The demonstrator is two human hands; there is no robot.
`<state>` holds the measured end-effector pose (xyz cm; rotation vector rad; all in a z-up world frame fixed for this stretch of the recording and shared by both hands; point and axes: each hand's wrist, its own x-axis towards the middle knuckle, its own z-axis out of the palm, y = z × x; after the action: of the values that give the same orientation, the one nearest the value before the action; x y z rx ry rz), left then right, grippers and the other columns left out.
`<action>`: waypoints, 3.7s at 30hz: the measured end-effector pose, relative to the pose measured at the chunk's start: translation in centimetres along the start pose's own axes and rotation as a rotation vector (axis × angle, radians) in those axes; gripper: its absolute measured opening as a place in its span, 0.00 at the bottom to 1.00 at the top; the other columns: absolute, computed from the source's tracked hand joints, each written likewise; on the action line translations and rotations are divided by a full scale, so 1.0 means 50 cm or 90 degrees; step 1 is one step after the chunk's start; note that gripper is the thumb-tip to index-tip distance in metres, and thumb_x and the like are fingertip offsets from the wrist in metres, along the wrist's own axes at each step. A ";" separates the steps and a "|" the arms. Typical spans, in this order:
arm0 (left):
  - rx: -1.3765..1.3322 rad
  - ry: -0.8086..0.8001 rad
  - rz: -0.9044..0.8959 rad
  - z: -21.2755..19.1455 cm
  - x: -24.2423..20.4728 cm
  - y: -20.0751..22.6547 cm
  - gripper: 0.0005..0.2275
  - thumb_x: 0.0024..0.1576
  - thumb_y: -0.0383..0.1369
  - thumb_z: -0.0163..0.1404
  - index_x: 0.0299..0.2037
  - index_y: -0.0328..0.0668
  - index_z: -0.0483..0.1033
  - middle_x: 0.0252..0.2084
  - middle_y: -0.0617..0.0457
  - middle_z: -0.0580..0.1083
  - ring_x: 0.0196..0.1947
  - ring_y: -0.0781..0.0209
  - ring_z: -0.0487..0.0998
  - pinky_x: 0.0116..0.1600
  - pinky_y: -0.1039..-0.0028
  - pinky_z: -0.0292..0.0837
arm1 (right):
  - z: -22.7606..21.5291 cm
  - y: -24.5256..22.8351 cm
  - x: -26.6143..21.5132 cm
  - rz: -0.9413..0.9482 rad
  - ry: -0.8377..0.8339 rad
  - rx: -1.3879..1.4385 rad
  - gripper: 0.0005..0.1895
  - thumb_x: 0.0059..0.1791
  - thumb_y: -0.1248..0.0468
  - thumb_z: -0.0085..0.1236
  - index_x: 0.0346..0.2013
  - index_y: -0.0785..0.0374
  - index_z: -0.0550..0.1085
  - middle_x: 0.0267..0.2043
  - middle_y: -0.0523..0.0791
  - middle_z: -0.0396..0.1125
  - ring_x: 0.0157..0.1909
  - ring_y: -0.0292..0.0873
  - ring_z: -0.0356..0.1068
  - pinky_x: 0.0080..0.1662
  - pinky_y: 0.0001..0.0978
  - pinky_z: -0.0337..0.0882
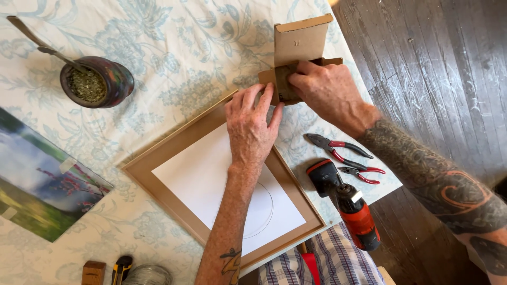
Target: Assembling a wooden picture frame using a power drill and screws
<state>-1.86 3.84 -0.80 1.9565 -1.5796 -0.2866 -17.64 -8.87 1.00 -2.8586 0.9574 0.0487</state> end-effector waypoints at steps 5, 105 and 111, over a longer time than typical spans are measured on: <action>-0.001 0.005 0.010 0.004 -0.001 -0.003 0.18 0.57 0.39 0.61 0.56 0.46 0.77 0.51 0.54 0.72 0.53 0.55 0.74 0.56 0.63 0.66 | 0.001 -0.016 0.002 0.006 0.005 -0.034 0.03 0.53 0.61 0.59 0.36 0.52 0.75 0.37 0.39 0.69 0.31 0.42 0.78 0.33 0.32 0.77; -0.160 0.283 -0.858 -0.197 -0.792 0.107 0.09 0.53 0.28 0.61 0.43 0.44 0.83 0.36 0.51 0.81 0.30 0.59 0.80 0.35 0.74 0.76 | 0.042 -0.458 -0.376 0.096 -0.087 0.523 0.04 0.51 0.65 0.61 0.38 0.61 0.79 0.33 0.48 0.74 0.35 0.49 0.74 0.39 0.41 0.72; -0.144 0.260 -0.808 -0.129 -0.788 0.115 0.10 0.51 0.32 0.64 0.43 0.48 0.84 0.35 0.55 0.81 0.28 0.61 0.81 0.33 0.76 0.75 | 0.054 -0.470 -0.309 0.036 -0.032 0.466 0.06 0.49 0.69 0.68 0.40 0.60 0.82 0.33 0.48 0.75 0.34 0.48 0.76 0.36 0.35 0.75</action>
<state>-13.74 42.36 -0.19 2.3548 0.0954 -0.4726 -15.78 19.31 2.01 -2.1476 0.8232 -0.1856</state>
